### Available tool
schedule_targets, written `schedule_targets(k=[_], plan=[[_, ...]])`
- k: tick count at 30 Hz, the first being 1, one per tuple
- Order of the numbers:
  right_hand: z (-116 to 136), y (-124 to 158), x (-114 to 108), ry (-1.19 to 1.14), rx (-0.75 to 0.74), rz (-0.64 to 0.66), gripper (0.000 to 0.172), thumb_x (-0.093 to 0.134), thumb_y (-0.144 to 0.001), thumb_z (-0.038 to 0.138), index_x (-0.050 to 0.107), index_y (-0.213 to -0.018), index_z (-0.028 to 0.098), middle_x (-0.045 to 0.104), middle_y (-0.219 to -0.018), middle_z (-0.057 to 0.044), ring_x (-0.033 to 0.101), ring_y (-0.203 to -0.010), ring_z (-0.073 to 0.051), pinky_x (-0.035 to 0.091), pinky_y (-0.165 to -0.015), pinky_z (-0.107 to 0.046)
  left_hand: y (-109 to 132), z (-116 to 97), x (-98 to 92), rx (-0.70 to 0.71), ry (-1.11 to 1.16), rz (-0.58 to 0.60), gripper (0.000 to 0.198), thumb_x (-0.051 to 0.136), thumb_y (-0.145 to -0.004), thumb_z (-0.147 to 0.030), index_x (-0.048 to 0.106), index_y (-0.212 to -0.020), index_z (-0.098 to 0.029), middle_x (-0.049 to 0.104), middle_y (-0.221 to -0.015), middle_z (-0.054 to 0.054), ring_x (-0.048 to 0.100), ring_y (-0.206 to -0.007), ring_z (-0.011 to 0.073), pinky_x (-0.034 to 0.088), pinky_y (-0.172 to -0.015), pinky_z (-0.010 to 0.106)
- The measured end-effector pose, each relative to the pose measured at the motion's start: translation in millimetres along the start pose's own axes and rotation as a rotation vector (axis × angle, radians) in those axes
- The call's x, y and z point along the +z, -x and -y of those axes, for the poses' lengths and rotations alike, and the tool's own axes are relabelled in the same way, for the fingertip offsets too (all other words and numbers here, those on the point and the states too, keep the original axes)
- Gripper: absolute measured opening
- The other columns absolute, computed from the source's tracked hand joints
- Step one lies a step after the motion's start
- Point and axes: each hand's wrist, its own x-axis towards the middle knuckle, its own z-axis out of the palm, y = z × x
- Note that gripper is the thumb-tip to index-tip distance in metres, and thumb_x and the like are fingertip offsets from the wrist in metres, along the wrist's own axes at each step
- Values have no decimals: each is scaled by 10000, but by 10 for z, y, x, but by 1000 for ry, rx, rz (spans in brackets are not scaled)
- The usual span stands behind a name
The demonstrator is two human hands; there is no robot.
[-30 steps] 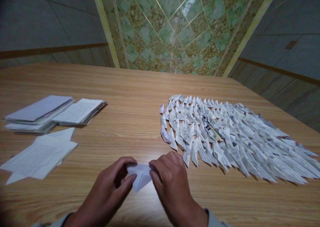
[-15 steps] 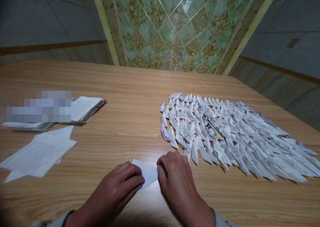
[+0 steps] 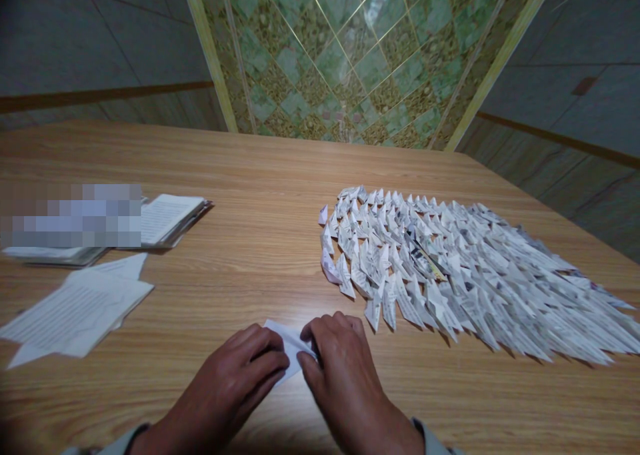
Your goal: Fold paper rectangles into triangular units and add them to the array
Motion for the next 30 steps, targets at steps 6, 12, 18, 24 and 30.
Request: schedule_targets(k=[6, 12, 18, 24, 30], plan=[[24, -22, 6, -24, 25, 27, 235, 759, -789, 43, 676, -935, 207, 654, -863, 0, 551, -851, -215, 352, -792, -347, 1, 7, 21, -10, 11, 3, 404, 340, -1085, -296, 670, -876, -191, 655, -845, 66, 564, -765, 218, 439, -644, 309], [21, -29, 27, -34, 16, 28, 236, 766, -791, 48, 694, -940, 216, 668, -877, 4, 561, -875, -214, 347, -828, -359, 2, 8, 16, 5, -4, -6, 427, 324, -1089, -298, 676, -874, -189, 653, -827, 66, 566, -751, 216, 439, -647, 318], [56, -74, 85, -70, 14, 25, 264, 763, -792, 27, 695, -967, 212, 679, -904, -7, 565, -911, -225, 353, -839, -360, 6, -2, 34, -10, 26, -62, 354, 373, -1082, -263, 662, -888, -197, 668, -827, 42, 578, -744, 198, 426, -636, 299], [78, -85, 86, -25, -40, -16, 281, 763, -776, -7, 692, -936, 213, 674, -916, -9, 555, -914, -225, 339, -836, -360, 39, 9, 54, -28, 21, -44, 356, 380, -1079, -296, 661, -881, -202, 671, -846, 47, 582, -771, 216, 442, -665, 324], [89, -86, 74, 31, -72, -21, 236, 770, -789, 15, 690, -882, 217, 669, -873, -4, 554, -880, -218, 327, -815, -354, 48, 2, 56, -27, 6, -23, 304, 415, -1066, -271, 666, -909, -206, 668, -846, 48, 582, -764, 226, 459, -665, 336]])
